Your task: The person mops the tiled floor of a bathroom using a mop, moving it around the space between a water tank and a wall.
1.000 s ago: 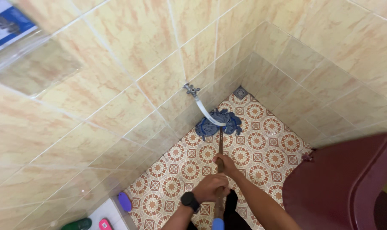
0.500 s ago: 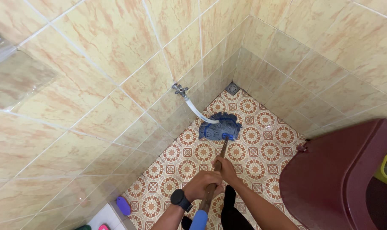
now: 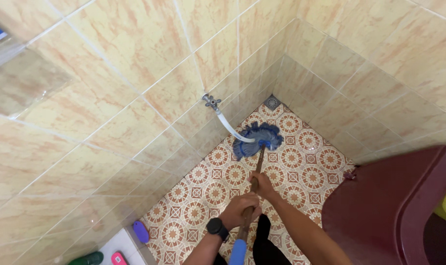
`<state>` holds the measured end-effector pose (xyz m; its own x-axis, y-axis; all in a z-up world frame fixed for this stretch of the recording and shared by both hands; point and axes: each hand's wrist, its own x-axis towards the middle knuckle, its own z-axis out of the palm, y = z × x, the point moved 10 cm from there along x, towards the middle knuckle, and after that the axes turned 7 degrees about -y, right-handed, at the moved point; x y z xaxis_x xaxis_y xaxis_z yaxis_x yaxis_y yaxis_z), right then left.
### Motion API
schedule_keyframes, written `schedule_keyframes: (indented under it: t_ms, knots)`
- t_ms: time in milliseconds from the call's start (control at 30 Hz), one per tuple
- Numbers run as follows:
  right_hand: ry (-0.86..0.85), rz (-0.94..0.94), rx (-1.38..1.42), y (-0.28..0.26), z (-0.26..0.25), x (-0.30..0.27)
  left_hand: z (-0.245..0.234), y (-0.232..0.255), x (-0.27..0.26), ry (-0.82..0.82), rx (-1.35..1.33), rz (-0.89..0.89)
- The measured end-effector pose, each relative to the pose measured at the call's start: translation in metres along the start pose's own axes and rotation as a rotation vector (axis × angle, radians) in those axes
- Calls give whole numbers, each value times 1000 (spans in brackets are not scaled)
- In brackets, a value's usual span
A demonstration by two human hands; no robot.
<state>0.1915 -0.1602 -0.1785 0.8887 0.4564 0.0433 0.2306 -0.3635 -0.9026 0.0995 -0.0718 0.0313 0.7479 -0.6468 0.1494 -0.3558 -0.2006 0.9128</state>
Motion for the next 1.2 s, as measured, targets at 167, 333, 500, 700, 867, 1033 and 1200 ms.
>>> schedule_keyframes:
  t_ms: [167,333,500,700,867,1033,1200]
  knots:
    - [-96,317,-245,34,-7,9,-2,1,5,77,75,86]
    - [-144,430,-324,32,0,-9,-4,-10,0,-24,90,28]
    - [-129,536,-274,13,10,-33,0,2,-16,-74,44,15]
    - [84,199,-169,-29,0,-43,-13,35,-17,-82,-22,70]
    - [53,226,-229,-5,1,-34,-15,40,-5,-71,-42,70]
    - [58,187,-119,10,-13,-20,-12,22,10,-56,11,32]
    - [31,163,-287,22,-30,-5,-4,11,28,-19,-35,84]
